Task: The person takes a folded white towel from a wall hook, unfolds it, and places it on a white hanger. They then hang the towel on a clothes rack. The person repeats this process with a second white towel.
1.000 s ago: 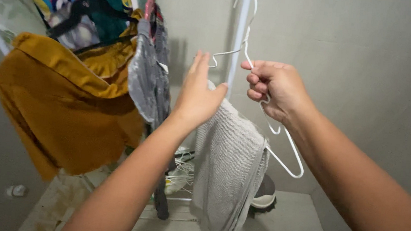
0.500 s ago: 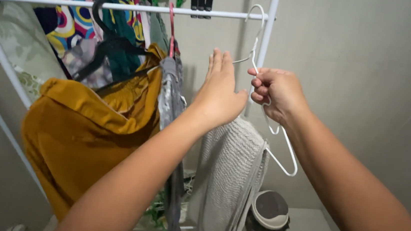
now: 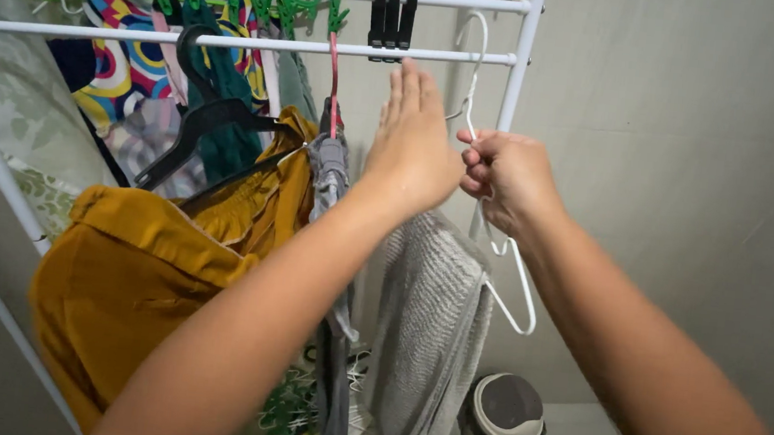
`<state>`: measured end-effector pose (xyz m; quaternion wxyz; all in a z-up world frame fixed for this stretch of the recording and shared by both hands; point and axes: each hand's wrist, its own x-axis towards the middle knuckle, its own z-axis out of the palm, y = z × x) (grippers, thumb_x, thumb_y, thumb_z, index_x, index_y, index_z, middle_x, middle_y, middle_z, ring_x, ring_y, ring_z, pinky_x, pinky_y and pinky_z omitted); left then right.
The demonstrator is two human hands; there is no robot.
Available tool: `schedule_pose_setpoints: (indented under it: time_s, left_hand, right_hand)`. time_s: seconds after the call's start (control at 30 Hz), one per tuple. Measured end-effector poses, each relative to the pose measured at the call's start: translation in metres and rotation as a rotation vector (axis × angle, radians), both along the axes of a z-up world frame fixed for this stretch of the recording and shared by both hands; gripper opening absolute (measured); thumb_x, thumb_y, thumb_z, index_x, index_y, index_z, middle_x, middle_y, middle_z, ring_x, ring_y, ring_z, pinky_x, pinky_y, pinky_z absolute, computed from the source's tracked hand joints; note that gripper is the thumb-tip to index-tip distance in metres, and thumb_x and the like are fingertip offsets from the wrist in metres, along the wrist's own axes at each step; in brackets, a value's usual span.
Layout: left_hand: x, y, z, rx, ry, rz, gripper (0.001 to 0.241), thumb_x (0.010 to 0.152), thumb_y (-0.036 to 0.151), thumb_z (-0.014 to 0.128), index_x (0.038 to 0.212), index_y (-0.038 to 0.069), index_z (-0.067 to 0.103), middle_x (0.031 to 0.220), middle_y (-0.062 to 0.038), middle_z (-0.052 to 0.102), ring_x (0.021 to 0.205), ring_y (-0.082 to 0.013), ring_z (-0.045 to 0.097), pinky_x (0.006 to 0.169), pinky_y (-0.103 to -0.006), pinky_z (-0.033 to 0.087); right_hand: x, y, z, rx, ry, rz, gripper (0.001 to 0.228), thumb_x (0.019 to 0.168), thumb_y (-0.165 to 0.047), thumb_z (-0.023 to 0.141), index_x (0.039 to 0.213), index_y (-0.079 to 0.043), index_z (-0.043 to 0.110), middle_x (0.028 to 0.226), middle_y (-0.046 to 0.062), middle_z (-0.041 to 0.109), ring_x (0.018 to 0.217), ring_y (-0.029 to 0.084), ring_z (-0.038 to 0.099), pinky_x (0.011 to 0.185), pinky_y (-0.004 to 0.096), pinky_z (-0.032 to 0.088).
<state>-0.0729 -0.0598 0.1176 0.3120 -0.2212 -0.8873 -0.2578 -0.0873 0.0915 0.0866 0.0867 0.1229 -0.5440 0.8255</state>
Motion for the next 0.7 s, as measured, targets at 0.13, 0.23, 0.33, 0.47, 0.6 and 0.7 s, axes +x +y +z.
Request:
schedule_pose_setpoints:
  time_s: [0.13, 0.23, 0.33, 0.47, 0.6, 0.7]
  left_hand:
    - [-0.017, -0.007, 0.0, -0.014, 0.002, 0.055, 0.096, 0.082, 0.021, 0.068, 0.152, -0.013, 0.012, 0.164, -0.031, 0.002, 0.155, -0.0405, 0.002, 0.124, -0.0464, 0.01]
    - [-0.027, -0.009, -0.007, -0.024, -0.008, 0.078, 0.093, 0.084, 0.019, 0.065, 0.153, -0.013, 0.011, 0.165, -0.032, 0.002, 0.155, -0.0411, 0.002, 0.125, -0.0471, 0.01]
    - [-0.029, -0.011, -0.012, -0.034, 0.0, 0.086, 0.093, 0.084, 0.016, 0.063, 0.154, -0.013, 0.01, 0.165, -0.032, 0.003, 0.156, -0.0421, 0.002, 0.125, -0.0486, 0.01]
    - [-0.023, -0.012, -0.012, -0.041, -0.016, 0.085, 0.096, 0.083, 0.017, 0.066, 0.154, -0.013, 0.009, 0.165, -0.032, 0.002, 0.155, -0.0421, 0.002, 0.124, -0.0486, 0.01]
    - [-0.014, -0.009, -0.008, -0.054, -0.053, 0.109, 0.101, 0.082, 0.022, 0.07, 0.155, -0.009, 0.009, 0.165, -0.031, 0.001, 0.156, -0.0415, 0.001, 0.125, -0.0494, 0.009]
    - [-0.003, -0.007, -0.005, -0.083, -0.093, 0.139, 0.104, 0.082, 0.027, 0.073, 0.156, -0.005, 0.008, 0.165, -0.031, -0.002, 0.155, -0.0428, -0.001, 0.124, -0.0529, 0.008]
  right_hand:
    - [-0.011, -0.004, -0.008, -0.021, -0.017, -0.028, 0.023, 0.096, -0.001, 0.046, 0.106, 0.01, 0.063, 0.065, 0.002, 0.051, 0.049, 0.009, 0.037, 0.046, 0.026, 0.034]
    - [-0.017, -0.005, -0.015, -0.022, -0.043, -0.06, 0.023, 0.095, 0.0, 0.046, 0.106, 0.011, 0.063, 0.065, 0.003, 0.05, 0.049, 0.009, 0.037, 0.047, 0.027, 0.035]
    - [-0.022, -0.006, -0.024, -0.05, -0.085, -0.046, 0.018, 0.096, -0.002, 0.049, 0.105, 0.008, 0.061, 0.065, 0.002, 0.049, 0.05, 0.009, 0.037, 0.047, 0.027, 0.034]
    - [-0.024, -0.006, -0.032, -0.04, -0.089, -0.048, 0.019, 0.094, -0.001, 0.046, 0.105, 0.006, 0.061, 0.066, 0.003, 0.051, 0.05, 0.01, 0.037, 0.047, 0.027, 0.035]
    - [-0.024, -0.004, -0.036, 0.023, -0.071, -0.051, 0.017, 0.094, -0.002, 0.048, 0.104, 0.004, 0.06, 0.068, 0.005, 0.055, 0.05, 0.011, 0.04, 0.047, 0.028, 0.037]
    - [-0.029, -0.001, -0.043, 0.138, -0.031, -0.086, 0.02, 0.09, 0.004, 0.052, 0.109, 0.003, 0.06, 0.072, 0.007, 0.059, 0.052, 0.012, 0.047, 0.048, 0.028, 0.04]
